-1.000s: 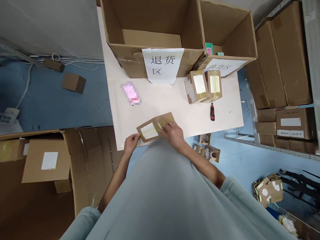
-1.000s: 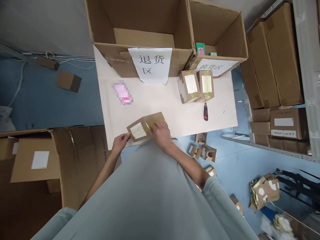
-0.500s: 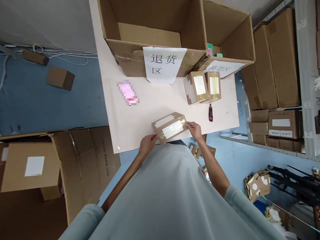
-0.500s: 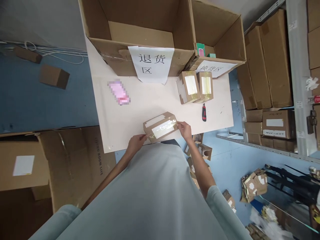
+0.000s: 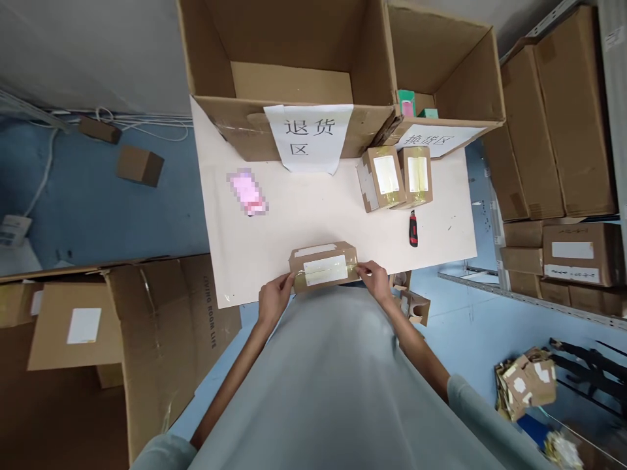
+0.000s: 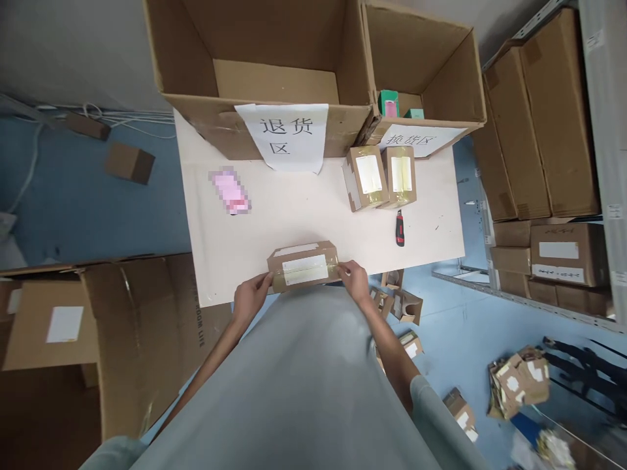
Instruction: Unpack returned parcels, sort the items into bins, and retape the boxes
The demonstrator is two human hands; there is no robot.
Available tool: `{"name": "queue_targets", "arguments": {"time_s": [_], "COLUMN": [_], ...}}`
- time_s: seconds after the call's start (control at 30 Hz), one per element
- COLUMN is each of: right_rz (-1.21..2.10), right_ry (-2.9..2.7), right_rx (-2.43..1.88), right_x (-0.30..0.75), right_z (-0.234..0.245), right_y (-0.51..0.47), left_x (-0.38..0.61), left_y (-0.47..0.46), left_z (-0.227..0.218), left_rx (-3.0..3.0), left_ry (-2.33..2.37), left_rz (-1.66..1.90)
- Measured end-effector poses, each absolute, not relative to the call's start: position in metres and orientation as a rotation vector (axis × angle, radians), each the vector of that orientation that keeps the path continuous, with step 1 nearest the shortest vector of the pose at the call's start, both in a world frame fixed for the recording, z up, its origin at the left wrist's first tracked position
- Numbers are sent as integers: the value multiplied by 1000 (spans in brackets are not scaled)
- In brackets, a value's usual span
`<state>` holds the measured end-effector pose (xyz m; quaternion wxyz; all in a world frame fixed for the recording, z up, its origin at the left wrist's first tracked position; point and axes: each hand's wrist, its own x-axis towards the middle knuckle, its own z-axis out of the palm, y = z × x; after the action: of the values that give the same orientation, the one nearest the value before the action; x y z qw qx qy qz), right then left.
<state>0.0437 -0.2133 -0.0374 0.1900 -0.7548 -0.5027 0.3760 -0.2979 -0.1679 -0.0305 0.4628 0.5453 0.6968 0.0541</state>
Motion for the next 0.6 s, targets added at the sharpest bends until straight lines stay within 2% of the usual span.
{"name": "queue_targets", "arguments": {"time_s": [0.17, 0.3, 0.47, 0.6], "right_rz": [1182, 890, 513, 660], "right_ry": [-1446, -1262, -1044, -930], "right_rx": [-1962, -1969, -2094, -2148], "right_x": [63, 133, 251, 303], "right_z": [-51, -50, -56, -72], "right_y": [-188, -153, -89, -38], "left_x": [-283, -238, -129, -34], "left_y": [-151, -127, -64, 8], "left_z": [-28, -23, -29, -50], "left_rx": [1351, 1457, 1534, 1358], "left_ry": [1866, 2004, 1745, 1585], "left_rz": [-19, 249, 427, 427]}}
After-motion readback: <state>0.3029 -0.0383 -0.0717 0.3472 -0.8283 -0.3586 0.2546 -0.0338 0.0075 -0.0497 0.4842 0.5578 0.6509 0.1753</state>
